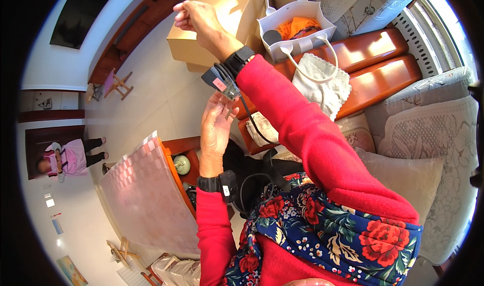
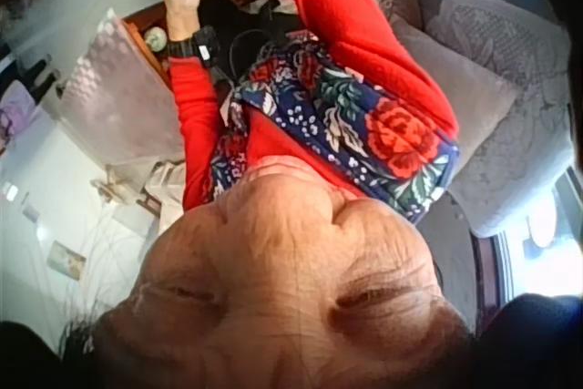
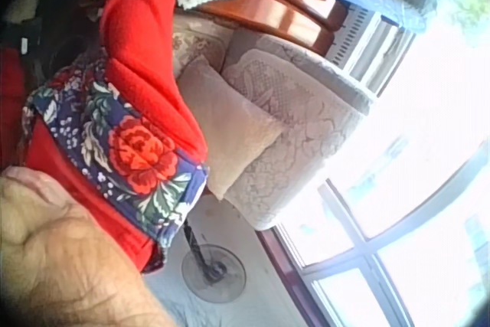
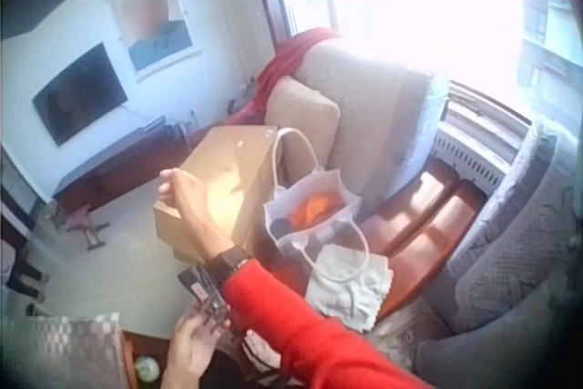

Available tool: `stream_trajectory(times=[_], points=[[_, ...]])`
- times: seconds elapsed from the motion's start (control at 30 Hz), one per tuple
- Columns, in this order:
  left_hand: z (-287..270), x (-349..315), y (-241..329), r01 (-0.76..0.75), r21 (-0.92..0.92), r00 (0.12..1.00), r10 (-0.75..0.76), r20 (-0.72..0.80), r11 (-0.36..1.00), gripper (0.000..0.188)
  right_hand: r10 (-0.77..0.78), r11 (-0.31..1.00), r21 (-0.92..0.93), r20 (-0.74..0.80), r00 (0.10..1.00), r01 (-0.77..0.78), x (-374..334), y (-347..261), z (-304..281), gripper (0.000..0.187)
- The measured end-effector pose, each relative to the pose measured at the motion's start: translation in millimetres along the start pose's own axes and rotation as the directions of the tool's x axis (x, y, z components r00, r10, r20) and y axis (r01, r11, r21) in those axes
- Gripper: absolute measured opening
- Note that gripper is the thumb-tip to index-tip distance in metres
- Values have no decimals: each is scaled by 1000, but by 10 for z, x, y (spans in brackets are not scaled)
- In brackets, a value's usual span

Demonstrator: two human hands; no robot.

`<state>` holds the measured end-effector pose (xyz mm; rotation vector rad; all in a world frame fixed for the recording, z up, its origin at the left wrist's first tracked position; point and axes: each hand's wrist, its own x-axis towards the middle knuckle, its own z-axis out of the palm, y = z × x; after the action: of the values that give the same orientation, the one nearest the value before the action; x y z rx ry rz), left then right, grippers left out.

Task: The person wipes a wooden surface with a white cloth, repeatedly folding and refolding the cloth while cleaning. The person also adjusts the head-mounted camera strap multiple times during the task.

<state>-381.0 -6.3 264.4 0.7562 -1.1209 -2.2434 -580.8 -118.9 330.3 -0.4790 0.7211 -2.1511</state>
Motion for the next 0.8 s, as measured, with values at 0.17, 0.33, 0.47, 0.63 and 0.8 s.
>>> stream_trajectory(times=[0.17, 0.33, 0.47, 0.63, 0.8], points=[[155, -4, -40, 18, -62, 994, -11, 105, 998, 50, 54, 999, -3, -86, 995, -55, 10, -13, -138, 22], [302, 19, -106, 66, -67, 987, -56, 149, 996, 50, 30, 998, -49, -161, 986, -38, -16, -37, -306, 22], [400, 28, -174, 88, -51, 989, -81, 125, 995, 47, 5, 996, -88, -204, 979, -23, -28, -24, -357, 22], [470, -2, -197, 95, -14, 992, -93, 90, 995, 44, 8, 992, -119, -223, 975, -35, -85, -19, -390, 22], [490, -36, -222, 103, -6, 993, -102, 51, 995, 43, -14, 997, -80, -243, 970, -6, -127, -61, -421, 21]])
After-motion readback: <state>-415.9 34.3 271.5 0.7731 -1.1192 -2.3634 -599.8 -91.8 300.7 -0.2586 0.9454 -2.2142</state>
